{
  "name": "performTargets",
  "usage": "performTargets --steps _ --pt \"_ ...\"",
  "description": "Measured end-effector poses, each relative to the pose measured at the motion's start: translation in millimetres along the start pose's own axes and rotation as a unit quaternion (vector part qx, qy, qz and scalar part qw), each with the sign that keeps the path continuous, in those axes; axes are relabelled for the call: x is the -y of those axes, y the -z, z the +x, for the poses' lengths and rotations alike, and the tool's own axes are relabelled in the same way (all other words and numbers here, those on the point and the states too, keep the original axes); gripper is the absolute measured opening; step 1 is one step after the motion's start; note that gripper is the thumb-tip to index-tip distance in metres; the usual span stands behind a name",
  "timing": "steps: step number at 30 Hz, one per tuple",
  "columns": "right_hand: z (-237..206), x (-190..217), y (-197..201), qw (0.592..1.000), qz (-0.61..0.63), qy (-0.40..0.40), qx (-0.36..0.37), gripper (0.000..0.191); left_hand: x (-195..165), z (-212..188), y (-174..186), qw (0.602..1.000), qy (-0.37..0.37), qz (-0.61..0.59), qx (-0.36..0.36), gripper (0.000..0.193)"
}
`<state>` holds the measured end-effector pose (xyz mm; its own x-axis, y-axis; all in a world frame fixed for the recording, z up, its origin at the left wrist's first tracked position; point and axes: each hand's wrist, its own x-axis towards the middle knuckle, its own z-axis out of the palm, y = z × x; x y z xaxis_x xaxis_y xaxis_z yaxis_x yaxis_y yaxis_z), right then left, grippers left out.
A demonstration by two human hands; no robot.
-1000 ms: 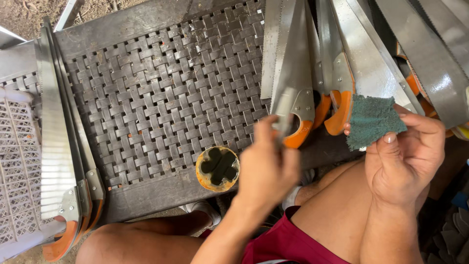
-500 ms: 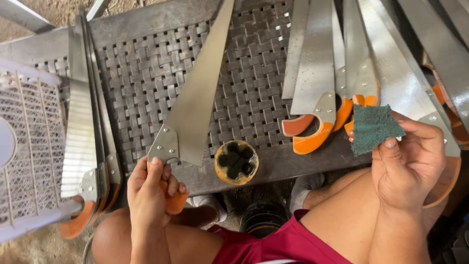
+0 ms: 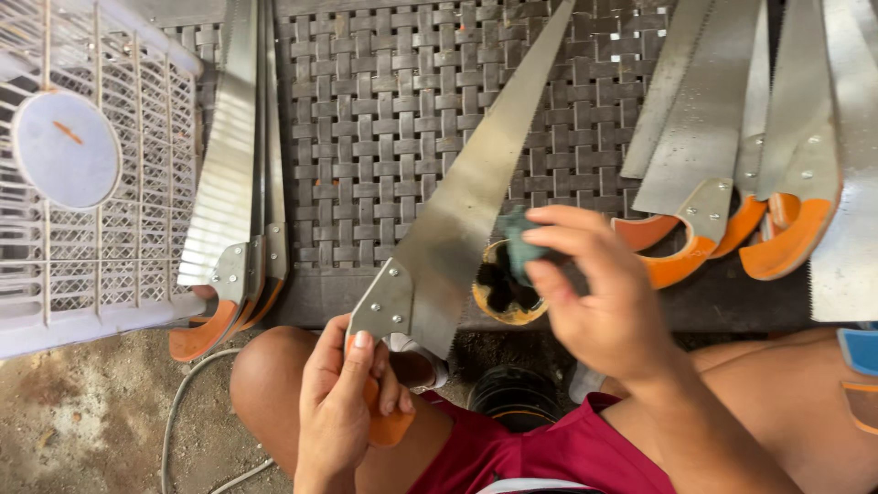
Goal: The person sits on the ground and wipes the blades of several hand saws with a green sponge. The person repeatedly dips the sponge into a small container of dark liquid and scrubs the metal surfaces of the saws one by one.
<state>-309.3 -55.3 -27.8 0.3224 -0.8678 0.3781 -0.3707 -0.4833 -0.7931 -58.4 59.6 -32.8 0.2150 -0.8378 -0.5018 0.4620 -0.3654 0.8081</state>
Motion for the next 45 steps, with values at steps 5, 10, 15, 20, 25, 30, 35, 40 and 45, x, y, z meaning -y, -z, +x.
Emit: performTargets --steps 5,10,15,20,25,30,35,40,45 --pt "29 22 -60 0.997 -0.013 0.068 0.039 0.031 -2 2 5 1.0 0.003 0.008 0.011 0.027" --pt "43 12 -93 0.991 -0.044 0.085 0.091 0.041 -10 17 18 0.999 0.051 0.007 -0.016 0.027" --pt "62 -23 -105 0.983 -0.069 0.114 0.128 0.035 -12 35 35 0.995 0.088 -0.016 -0.037 0.03" --pt "92 -67 -105 0.976 -0.107 0.141 0.124 0.03 -3 52 67 0.994 0.106 -0.004 -0.036 0.039" --pt "124 -114 -98 0.97 -0.141 0.152 0.129 0.028 29 62 124 0.986 0.059 -0.138 0.073 0.042" --pt "147 -157 -84 0.968 -0.186 0.135 0.098 0.033 74 74 191 0.994 0.025 0.108 0.021 0.048" --pt "173 -202 -65 0.969 -0.203 0.122 0.071 0.03 103 89 233 0.967 -0.103 0.23 0.029 0.048" --pt "198 -244 -42 0.963 -0.236 0.123 0.046 0.021 110 88 247 0.968 -0.092 0.233 0.012 0.054" --pt "213 -302 -13 0.966 -0.239 0.097 0.032 0.021 103 87 249 0.976 -0.074 0.206 0.015 0.061"
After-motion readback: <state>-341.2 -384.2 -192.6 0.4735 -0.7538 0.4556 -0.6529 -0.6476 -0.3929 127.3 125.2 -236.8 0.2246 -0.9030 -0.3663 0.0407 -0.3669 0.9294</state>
